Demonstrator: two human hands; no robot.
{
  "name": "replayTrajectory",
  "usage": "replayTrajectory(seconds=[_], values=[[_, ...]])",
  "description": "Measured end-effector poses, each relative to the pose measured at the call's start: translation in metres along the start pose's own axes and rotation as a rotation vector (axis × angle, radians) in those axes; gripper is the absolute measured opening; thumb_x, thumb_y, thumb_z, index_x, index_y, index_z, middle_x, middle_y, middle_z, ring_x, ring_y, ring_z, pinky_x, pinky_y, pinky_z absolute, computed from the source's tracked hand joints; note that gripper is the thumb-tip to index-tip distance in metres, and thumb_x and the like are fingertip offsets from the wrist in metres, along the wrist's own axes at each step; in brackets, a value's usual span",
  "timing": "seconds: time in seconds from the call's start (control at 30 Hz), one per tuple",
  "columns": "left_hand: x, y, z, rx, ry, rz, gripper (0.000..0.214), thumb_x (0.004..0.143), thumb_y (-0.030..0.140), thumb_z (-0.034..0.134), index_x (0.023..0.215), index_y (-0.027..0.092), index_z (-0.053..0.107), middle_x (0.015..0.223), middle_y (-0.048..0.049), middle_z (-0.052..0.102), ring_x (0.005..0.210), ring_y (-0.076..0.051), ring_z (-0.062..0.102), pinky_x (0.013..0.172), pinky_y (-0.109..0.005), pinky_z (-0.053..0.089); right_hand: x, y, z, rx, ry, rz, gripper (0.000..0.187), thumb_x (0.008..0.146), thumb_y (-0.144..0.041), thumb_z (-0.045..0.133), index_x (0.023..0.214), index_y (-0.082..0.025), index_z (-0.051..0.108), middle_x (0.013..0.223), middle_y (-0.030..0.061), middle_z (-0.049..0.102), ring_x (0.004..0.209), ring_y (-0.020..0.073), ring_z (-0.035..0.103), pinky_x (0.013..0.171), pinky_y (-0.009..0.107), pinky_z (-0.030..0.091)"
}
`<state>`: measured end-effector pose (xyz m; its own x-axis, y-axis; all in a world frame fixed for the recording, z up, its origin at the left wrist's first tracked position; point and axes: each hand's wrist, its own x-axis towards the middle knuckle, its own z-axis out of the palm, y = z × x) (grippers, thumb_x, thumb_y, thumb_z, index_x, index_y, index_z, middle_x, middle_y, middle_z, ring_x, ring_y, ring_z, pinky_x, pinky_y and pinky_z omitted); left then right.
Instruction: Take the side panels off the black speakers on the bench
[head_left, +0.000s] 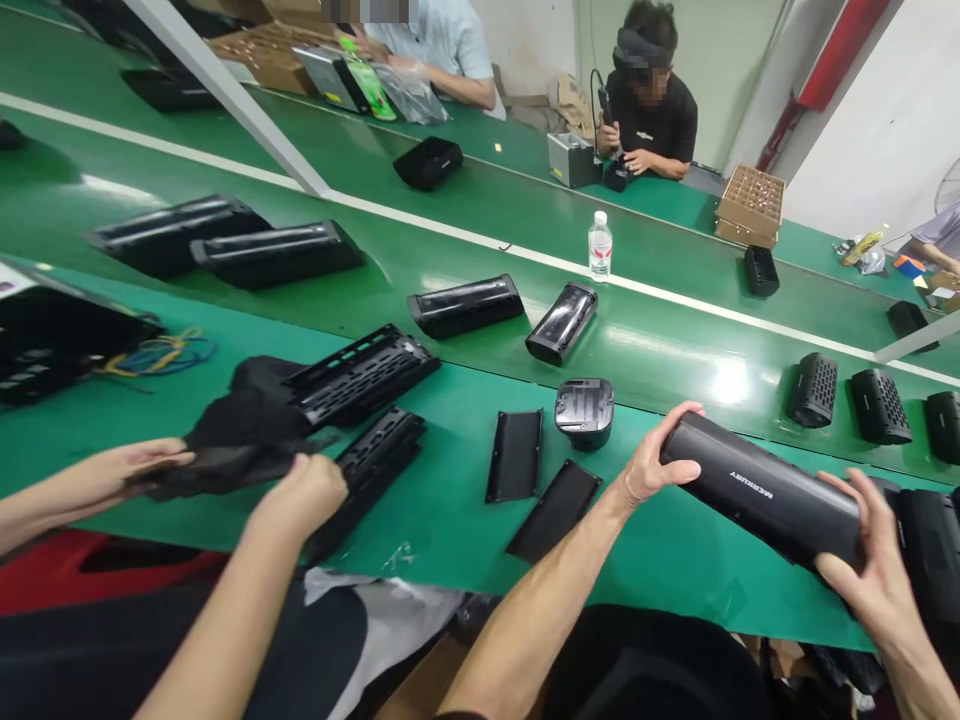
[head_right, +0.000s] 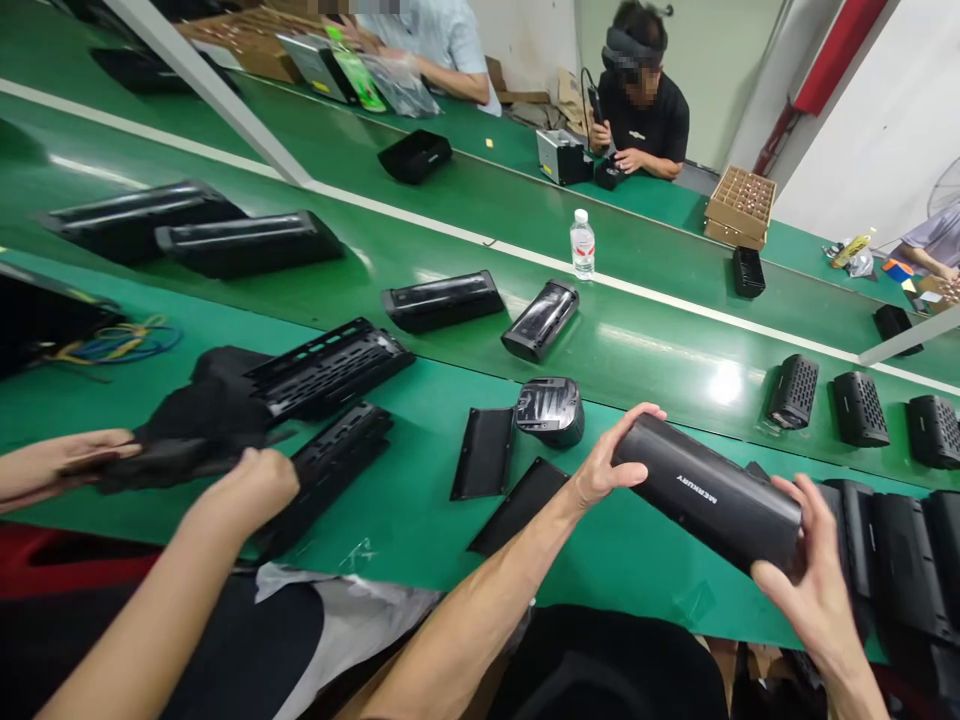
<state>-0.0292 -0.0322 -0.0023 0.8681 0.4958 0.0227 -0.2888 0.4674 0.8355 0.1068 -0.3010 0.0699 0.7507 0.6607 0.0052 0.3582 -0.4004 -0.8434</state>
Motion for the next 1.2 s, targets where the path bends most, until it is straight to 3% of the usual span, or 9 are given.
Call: replayTrajectory(seconds=[0.07,0.13,0.23,0.37,0.53,0.67,0.8,1.07,1.2], values=[[-0.004,-0.024,0.019,-0.276,0.056,-0.056,0.088,0.064,0.059,0.087,0.141,0.025,0.063,0.135,-0.0117,0.069,0.121,-0.038,0.065,0.109,-0.051,0.050,-0.002,0.008,0.003,-0.072,-0.010,-0.117,0.093,0.081,-0.069,0.074,0.162,-0.031,0.046,0.158,0.0148,0.057,0.138,0.0406,0.062,0.099,0.052,0.061],[-0.007,-0.049,0.043,-0.485,0.064,-0.182,0.086,0.069,0.071,0.076,0.140,0.024,0.064,0.132,-0.0129,0.072,0.125,-0.041,0.065,0.110,-0.056,0.049,0.000,0.013,0.017,-0.347,-0.036,-0.223,0.065,0.082,-0.060,0.076,0.137,-0.026,0.073,0.135,0.0134,0.075,0.126,0.0373,0.071,0.091,0.052,0.066],[-0.012,-0.073,0.059,-0.503,0.060,-0.349,0.078,0.080,0.073,0.069,0.140,0.025,0.066,0.139,-0.0136,0.071,0.137,-0.044,0.058,0.111,-0.060,0.048,0.012,0.013,0.039,-0.624,-0.066,-0.285,0.036,0.085,-0.044,0.072,0.111,-0.022,0.082,0.116,0.0119,0.083,0.106,0.0298,0.078,0.083,0.052,0.067],[-0.018,-0.055,0.021,-0.344,0.204,-0.234,0.092,0.076,0.071,0.081,0.152,0.027,0.055,0.162,-0.0145,0.053,0.151,-0.040,0.043,0.119,-0.054,0.042,0.030,0.004,0.032,-0.588,-0.092,-0.303,0.094,0.068,-0.034,0.082,0.156,-0.013,0.055,0.145,0.0195,0.068,0.126,0.0361,0.069,0.101,0.053,0.061],[-0.031,-0.020,-0.013,0.231,-0.051,-0.160,0.114,0.051,0.056,0.101,0.152,0.026,0.057,0.165,-0.0144,0.043,0.150,-0.045,0.040,0.125,-0.050,0.035,0.037,0.005,0.014,-0.732,-0.390,-0.325,0.093,0.065,-0.027,0.078,0.155,-0.017,0.057,0.137,0.0209,0.069,0.121,0.0437,0.067,0.101,0.061,0.055],[-0.045,-0.027,-0.008,0.322,-0.006,-0.192,0.098,0.062,0.050,0.095,0.148,0.024,0.056,0.149,-0.0135,0.055,0.135,-0.042,0.052,0.119,-0.048,0.040,0.033,0.024,0.009,-0.569,-0.441,-0.215,0.100,0.071,-0.042,0.087,0.162,-0.025,0.048,0.156,0.0179,0.055,0.144,0.0441,0.051,0.118,0.063,0.042],[-0.055,-0.033,-0.013,0.222,0.037,-0.211,0.095,0.063,0.053,0.091,0.145,0.024,0.053,0.128,-0.0104,0.063,0.113,-0.035,0.060,0.102,-0.042,0.049,0.016,0.044,0.002,-0.148,-0.391,0.036,0.118,0.076,-0.070,0.083,0.170,-0.028,0.026,0.174,0.0175,0.033,0.158,0.0412,0.036,0.123,0.058,0.038],[-0.051,-0.037,-0.017,0.172,0.095,-0.236,0.084,0.063,0.048,0.089,0.137,0.024,0.058,0.119,-0.0070,0.066,0.104,-0.029,0.061,0.093,-0.036,0.050,-0.004,0.037,0.016,0.083,-0.213,0.185,0.072,0.081,-0.059,0.082,0.141,-0.027,0.058,0.148,0.0121,0.059,0.132,0.0351,0.059,0.112,0.045,0.047],[-0.044,-0.056,-0.023,0.149,0.185,-0.426,0.088,0.061,0.048,0.089,0.140,0.026,0.058,0.116,-0.0044,0.068,0.109,-0.029,0.062,0.100,-0.036,0.047,0.004,0.054,0.024,0.181,-0.276,0.395,0.074,0.084,-0.067,0.076,0.141,-0.025,0.056,0.131,0.0109,0.067,0.117,0.0312,0.065,0.103,0.043,0.053]])
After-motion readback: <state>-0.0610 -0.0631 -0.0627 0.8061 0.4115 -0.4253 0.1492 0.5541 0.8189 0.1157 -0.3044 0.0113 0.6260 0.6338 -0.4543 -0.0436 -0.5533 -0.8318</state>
